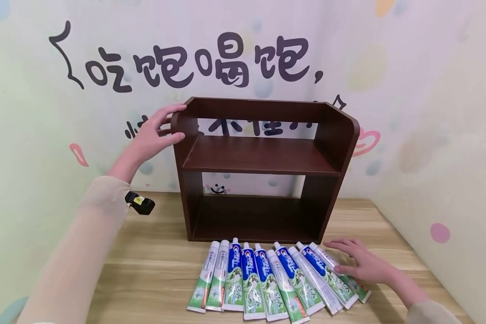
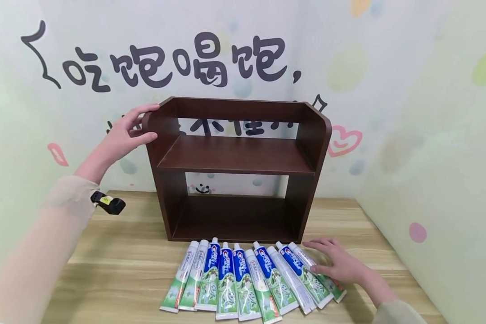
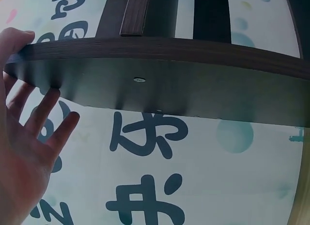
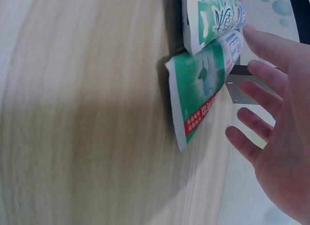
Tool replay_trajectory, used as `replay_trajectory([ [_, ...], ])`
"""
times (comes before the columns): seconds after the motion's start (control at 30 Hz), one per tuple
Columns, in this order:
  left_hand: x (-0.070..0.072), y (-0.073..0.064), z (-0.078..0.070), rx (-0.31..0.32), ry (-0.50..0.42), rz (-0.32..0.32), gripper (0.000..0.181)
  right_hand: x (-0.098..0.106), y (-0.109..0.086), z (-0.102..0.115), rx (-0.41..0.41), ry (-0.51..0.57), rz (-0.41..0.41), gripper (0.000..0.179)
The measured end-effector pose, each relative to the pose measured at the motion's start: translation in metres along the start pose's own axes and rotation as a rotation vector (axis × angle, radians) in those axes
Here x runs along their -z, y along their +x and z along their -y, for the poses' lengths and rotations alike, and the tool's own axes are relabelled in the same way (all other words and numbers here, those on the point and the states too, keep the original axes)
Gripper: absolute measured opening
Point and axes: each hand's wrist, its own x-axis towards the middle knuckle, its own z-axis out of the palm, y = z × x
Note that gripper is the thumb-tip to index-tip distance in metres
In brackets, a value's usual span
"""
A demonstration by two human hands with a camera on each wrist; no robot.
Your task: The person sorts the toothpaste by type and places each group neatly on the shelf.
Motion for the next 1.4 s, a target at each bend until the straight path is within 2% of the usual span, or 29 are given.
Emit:
replay_trajectory([
  [0.17, -0.001, 0.000, 0.002, -0.006, 0.008, -0.012, 0.065, 0.000, 0.002, -0.002, -0.016, 0.067, 0.077, 0.061],
  [0.47, 0.000, -0.003, 0.003, -0.026, 0.056, -0.023, 0.061, 0.001, 0.011, -0.007, 0.004, 0.327, 0.212, 0.058],
  [0.57, -0.001, -0.003, 0.003, -0.034, 0.055, -0.023, 0.060, 0.004, 0.012, -0.007, -0.005, 0.371, 0.249, 0.058],
  [0.83, -0.004, -0.003, 0.002, -0.018, 0.014, -0.029, 0.057, 0.007, 0.013, -0.005, -0.039, 0.408, 0.323, 0.064],
  [1.17, -0.008, -0.002, 0.007, -0.037, -0.012, -0.049, 0.057, 0.005, 0.016, -0.002, -0.182, 0.466, 0.394, 0.069],
  [1.4, -0.009, 0.000, 0.005, -0.035, -0.012, -0.039, 0.057, 0.008, 0.019, -0.004, -0.168, 0.431, 0.397, 0.071],
])
